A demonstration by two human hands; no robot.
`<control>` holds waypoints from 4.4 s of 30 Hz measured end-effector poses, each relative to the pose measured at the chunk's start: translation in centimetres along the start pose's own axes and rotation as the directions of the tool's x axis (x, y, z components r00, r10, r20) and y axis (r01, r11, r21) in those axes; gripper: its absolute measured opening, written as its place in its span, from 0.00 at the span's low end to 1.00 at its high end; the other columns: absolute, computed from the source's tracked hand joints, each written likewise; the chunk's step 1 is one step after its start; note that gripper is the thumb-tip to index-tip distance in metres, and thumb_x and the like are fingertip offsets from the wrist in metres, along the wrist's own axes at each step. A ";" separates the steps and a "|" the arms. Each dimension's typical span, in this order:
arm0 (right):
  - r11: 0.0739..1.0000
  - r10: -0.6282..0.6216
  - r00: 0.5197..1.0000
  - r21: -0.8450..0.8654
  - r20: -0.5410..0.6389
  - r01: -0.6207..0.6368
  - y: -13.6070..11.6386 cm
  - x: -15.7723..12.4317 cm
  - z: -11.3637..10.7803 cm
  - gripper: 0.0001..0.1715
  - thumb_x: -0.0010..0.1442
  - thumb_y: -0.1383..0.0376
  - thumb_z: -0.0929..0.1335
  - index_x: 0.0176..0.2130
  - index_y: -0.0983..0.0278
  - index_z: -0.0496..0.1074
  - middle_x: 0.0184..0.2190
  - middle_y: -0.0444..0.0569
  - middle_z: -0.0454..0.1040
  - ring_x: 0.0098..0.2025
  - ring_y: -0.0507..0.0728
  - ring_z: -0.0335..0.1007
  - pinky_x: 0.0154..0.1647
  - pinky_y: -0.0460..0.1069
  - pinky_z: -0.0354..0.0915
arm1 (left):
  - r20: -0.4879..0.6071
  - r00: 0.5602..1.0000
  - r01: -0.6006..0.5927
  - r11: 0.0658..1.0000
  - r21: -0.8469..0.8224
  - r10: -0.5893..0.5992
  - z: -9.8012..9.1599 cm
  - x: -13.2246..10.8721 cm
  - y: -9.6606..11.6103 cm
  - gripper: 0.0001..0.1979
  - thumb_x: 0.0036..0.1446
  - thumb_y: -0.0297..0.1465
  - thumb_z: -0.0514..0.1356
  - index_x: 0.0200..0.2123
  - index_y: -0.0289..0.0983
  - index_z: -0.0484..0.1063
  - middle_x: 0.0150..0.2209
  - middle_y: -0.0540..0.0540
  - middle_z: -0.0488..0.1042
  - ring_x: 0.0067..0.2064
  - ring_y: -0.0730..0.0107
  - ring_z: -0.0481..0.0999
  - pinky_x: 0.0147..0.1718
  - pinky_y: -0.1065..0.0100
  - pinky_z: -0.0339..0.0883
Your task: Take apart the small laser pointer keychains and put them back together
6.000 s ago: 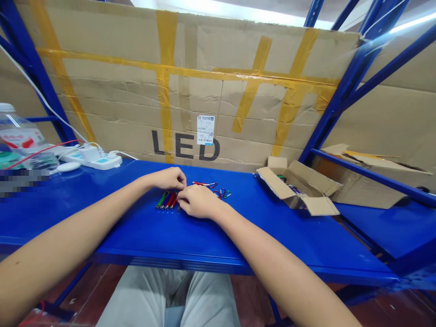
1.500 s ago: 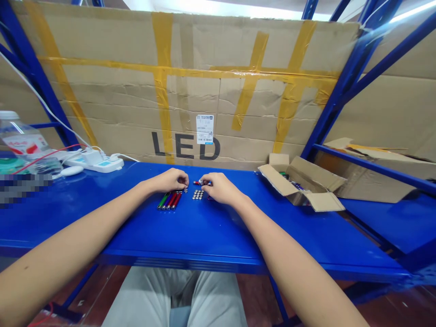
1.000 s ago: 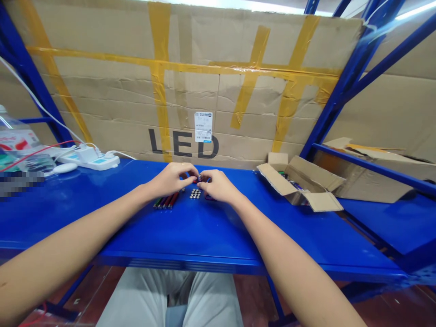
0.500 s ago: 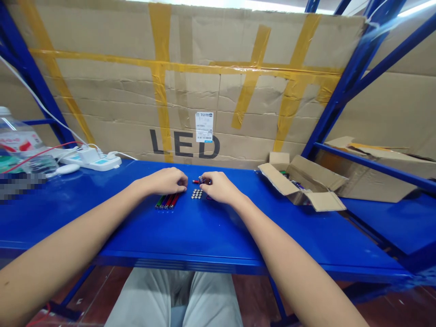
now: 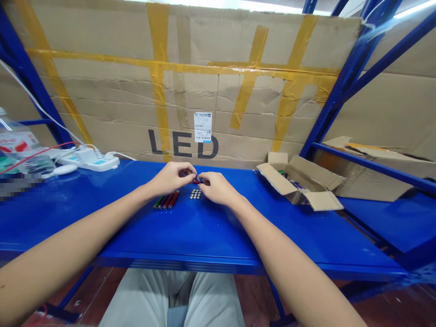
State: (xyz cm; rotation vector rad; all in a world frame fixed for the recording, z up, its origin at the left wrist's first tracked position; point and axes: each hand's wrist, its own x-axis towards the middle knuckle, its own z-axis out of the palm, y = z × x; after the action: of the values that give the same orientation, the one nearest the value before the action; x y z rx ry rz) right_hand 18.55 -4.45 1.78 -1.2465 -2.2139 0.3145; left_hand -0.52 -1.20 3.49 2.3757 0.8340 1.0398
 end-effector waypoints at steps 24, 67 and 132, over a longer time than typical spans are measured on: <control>0.942 -0.323 0.887 -0.025 -0.330 0.334 0.3 -0.5 -0.7 0.05 0.60 0.72 0.64 0.34 0.63 0.67 0.33 0.49 0.67 0.38 0.56 0.65 0.39 0.50 0.61 | 0.022 0.994 0.107 0.917 -0.383 -0.106 1.5 -0.5 0.4 0.03 0.55 0.28 0.60 0.31 0.34 0.70 0.25 0.49 0.74 0.25 0.73 0.73 0.25 0.70 0.71; 0.902 0.028 0.996 0.431 -0.085 0.011 0.1 -0.1 -0.7 0.15 0.59 0.57 0.65 0.28 0.65 0.69 0.23 0.45 0.68 0.26 0.52 0.61 0.28 0.48 0.58 | 0.004 0.991 -0.132 0.986 0.099 0.132 1.1 -0.8 0.2 0.07 0.59 0.30 0.57 0.35 0.34 0.73 0.28 0.49 0.76 0.30 0.73 0.70 0.31 0.71 0.61; 0.894 0.052 0.996 0.448 -0.070 -0.015 -0.2 -0.5 -0.3 0.14 0.47 0.65 0.71 0.34 0.62 0.63 0.30 0.42 0.69 0.26 0.50 0.64 0.25 0.46 0.60 | 0.036 0.981 -0.195 0.976 0.102 0.192 0.7 -0.7 -0.1 0.06 0.57 0.26 0.58 0.33 0.36 0.76 0.30 0.49 0.79 0.31 0.71 0.75 0.32 0.71 0.64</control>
State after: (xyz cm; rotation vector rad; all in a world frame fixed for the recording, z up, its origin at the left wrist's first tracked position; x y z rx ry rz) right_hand 18.79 -5.04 1.96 -1.0207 -1.9051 0.7297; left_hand -0.42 -1.71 2.64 2.5961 0.6734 1.0596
